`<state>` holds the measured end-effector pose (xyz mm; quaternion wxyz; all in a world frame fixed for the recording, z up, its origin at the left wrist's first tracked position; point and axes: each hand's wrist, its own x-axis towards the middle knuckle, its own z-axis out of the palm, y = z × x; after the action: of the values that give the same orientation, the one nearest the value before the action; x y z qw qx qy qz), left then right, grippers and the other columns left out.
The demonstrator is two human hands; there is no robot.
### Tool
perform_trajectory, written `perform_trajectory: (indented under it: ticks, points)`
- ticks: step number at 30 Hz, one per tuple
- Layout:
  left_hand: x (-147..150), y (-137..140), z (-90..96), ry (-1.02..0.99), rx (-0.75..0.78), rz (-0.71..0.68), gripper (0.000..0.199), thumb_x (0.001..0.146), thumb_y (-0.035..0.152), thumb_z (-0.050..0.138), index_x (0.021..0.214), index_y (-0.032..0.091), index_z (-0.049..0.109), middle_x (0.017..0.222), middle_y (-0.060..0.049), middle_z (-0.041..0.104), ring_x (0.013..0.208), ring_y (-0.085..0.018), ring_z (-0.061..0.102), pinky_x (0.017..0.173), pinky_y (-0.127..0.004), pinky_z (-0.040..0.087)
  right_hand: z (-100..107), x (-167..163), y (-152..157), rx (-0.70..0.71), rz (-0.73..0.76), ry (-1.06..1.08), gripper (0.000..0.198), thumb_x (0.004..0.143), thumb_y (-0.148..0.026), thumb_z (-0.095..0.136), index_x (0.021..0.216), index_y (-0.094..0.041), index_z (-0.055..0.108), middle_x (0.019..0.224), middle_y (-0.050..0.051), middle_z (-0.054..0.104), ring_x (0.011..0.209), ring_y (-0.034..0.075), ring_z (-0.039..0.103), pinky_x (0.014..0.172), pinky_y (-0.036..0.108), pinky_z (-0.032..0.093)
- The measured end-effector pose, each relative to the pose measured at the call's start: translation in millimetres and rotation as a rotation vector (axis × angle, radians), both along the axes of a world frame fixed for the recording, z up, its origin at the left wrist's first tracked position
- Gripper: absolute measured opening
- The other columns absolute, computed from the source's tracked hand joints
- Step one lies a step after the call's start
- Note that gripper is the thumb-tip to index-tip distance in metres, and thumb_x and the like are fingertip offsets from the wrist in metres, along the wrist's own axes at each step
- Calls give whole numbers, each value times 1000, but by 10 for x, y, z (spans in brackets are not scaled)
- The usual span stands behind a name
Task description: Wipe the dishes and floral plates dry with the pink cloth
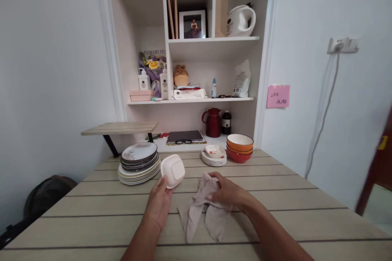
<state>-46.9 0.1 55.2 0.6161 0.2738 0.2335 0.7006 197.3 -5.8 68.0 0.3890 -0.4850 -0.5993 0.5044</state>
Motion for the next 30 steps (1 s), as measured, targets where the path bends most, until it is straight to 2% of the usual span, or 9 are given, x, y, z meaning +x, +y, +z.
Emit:
perform_trajectory:
  ticks: [3, 7, 11, 13, 16, 19, 21, 24, 30]
  points:
    - [13, -6, 11, 3, -12, -2, 28, 80, 20, 71, 108, 14, 70, 112, -11, 71, 110, -21, 64, 105, -35, 44, 16, 4, -10, 5, -57, -120, 69, 57, -22, 75, 122, -22, 53, 97, 7, 69, 85, 24, 64, 75, 36, 47]
    - [27, -15, 19, 2, -10, 13, 29, 79, 19, 72, 108, 14, 70, 110, -11, 72, 107, -20, 65, 103, -34, 46, 73, -44, 3, 364, -348, -237, 71, 57, -18, 74, 125, -28, 56, 120, 9, 60, 94, 25, 60, 83, 38, 45]
    - [19, -9, 3, 16, 23, 36, 30, 78, 21, 73, 106, 14, 70, 112, -11, 71, 108, -20, 65, 102, -32, 45, 168, -223, -142, 508, 76, -277, 39, 75, -21, 61, 113, -26, 66, 99, 6, 64, 82, 20, 60, 74, 34, 48]
    - [13, -4, -10, 17, 22, 37, 31, 77, 23, 74, 107, 15, 70, 111, -11, 72, 108, -20, 65, 101, -31, 46, 186, -358, -268, 535, 326, -335, 50, 68, -18, 69, 116, -32, 66, 120, 6, 58, 95, 21, 59, 79, 33, 47]
    - [16, -3, -27, 24, 14, 29, 31, 77, 22, 74, 106, 15, 70, 110, -11, 72, 105, -20, 66, 98, -31, 47, 147, -547, -401, 632, 437, -482, 60, 61, -16, 76, 117, -36, 66, 135, 5, 50, 114, 26, 51, 93, 38, 41]
    - [29, -13, -39, 28, 11, 15, 32, 76, 22, 75, 106, 13, 70, 110, -12, 72, 104, -22, 66, 98, -33, 48, 77, -622, -355, 625, 329, -498, 22, 64, -15, 72, 84, -25, 72, 102, 4, 65, 97, 23, 56, 88, 37, 39]
    - [33, -21, -45, 22, 5, 14, 32, 76, 22, 76, 106, 12, 70, 109, -13, 72, 104, -23, 67, 98, -34, 49, 49, -565, -228, 501, 136, -273, 9, 67, -18, 71, 71, -21, 64, 77, 1, 63, 77, 18, 55, 74, 33, 41]
    - [18, -22, -51, 1, -5, 24, 31, 77, 19, 74, 107, 13, 70, 108, -13, 73, 103, -23, 67, 99, -37, 49, 76, -304, 15, 129, -207, 356, 23, 68, -33, 73, 73, -22, 54, 59, -4, 56, 54, 14, 49, 55, 27, 37]
    - [-33, 41, -75, -88, -79, 92, 27, 82, 13, 68, 109, 13, 69, 110, -13, 72, 106, -21, 67, 101, -35, 48, 528, 479, 310, 193, -318, 490, 26, 67, -35, 75, 73, -22, 53, 61, 0, 61, 53, 15, 56, 54, 29, 44]
